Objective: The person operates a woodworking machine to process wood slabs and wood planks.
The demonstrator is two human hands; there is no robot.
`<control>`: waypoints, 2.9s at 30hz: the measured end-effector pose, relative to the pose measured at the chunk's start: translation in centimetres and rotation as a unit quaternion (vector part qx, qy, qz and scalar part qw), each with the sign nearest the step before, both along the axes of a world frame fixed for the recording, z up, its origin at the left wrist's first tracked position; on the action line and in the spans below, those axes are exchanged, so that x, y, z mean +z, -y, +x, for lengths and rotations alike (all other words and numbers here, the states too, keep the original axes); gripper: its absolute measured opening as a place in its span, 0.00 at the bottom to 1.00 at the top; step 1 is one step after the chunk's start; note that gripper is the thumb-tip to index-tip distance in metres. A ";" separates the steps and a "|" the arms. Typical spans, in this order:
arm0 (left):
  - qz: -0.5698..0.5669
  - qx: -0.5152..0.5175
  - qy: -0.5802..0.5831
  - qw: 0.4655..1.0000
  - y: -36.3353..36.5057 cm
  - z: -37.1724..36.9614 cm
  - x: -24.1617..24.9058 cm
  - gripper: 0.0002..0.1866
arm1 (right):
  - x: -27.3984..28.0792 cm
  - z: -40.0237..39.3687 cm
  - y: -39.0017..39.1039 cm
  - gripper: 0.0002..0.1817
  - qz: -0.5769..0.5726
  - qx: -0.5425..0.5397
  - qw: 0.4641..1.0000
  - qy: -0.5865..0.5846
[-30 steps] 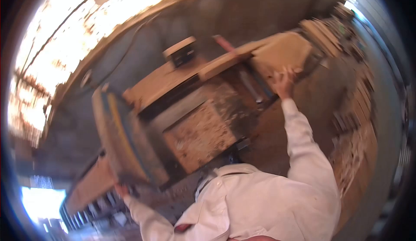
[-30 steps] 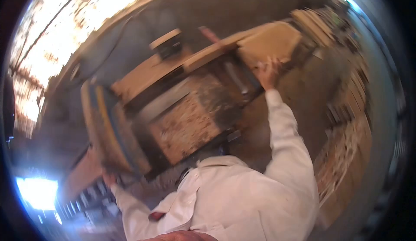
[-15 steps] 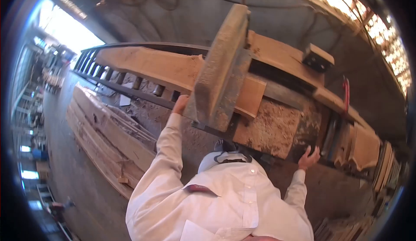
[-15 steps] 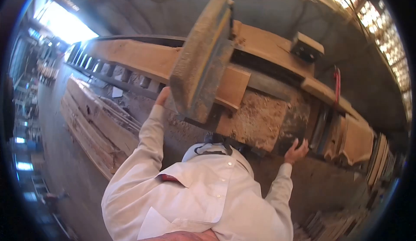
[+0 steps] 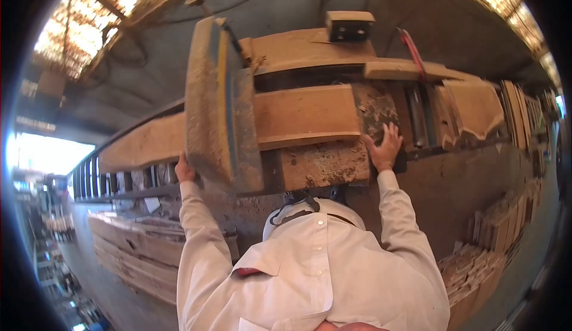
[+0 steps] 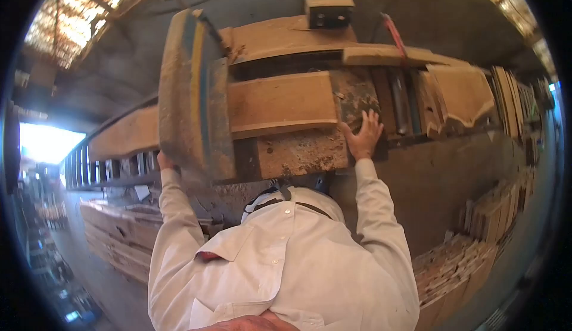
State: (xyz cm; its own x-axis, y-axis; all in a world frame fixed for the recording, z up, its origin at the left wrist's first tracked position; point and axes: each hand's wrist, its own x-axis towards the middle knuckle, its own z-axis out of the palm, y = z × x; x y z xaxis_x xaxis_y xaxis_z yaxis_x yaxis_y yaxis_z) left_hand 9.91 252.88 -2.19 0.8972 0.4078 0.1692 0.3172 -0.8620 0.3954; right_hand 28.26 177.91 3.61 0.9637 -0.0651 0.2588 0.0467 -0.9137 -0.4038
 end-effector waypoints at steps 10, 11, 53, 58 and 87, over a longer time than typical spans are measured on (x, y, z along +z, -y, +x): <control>-0.095 0.011 0.015 0.995 3.5 0.9 1.6 0.22 | 1.0 2.5 -0.8 0.46 0.059 -0.001 0.998 -0.023; -0.114 0.020 0.027 0.993 3.8 1.1 1.4 0.22 | 1.0 2.4 -0.8 0.45 0.067 0.006 0.997 -0.029; -0.529 0.237 0.187 0.793 4.2 2.6 4.1 0.25 | -0.6 3.7 -1.5 0.44 -0.031 -0.007 0.998 -0.053; -0.547 0.289 0.249 0.745 7.4 3.0 6.6 0.26 | -0.4 3.7 -1.7 0.44 -0.024 -0.004 0.999 -0.048; -0.466 0.198 0.236 0.829 5.5 1.9 3.5 0.25 | -1.2 3.8 -1.2 0.41 -0.040 -0.002 0.999 0.026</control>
State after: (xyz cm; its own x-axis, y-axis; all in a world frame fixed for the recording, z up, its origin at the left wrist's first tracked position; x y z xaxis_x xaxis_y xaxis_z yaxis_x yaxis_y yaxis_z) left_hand 11.78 247.33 1.29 0.5845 0.8063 -0.0914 0.1222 0.0240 0.9922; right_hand 32.02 179.07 2.45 0.9484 -0.0463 0.3136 0.0619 -0.9431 -0.3266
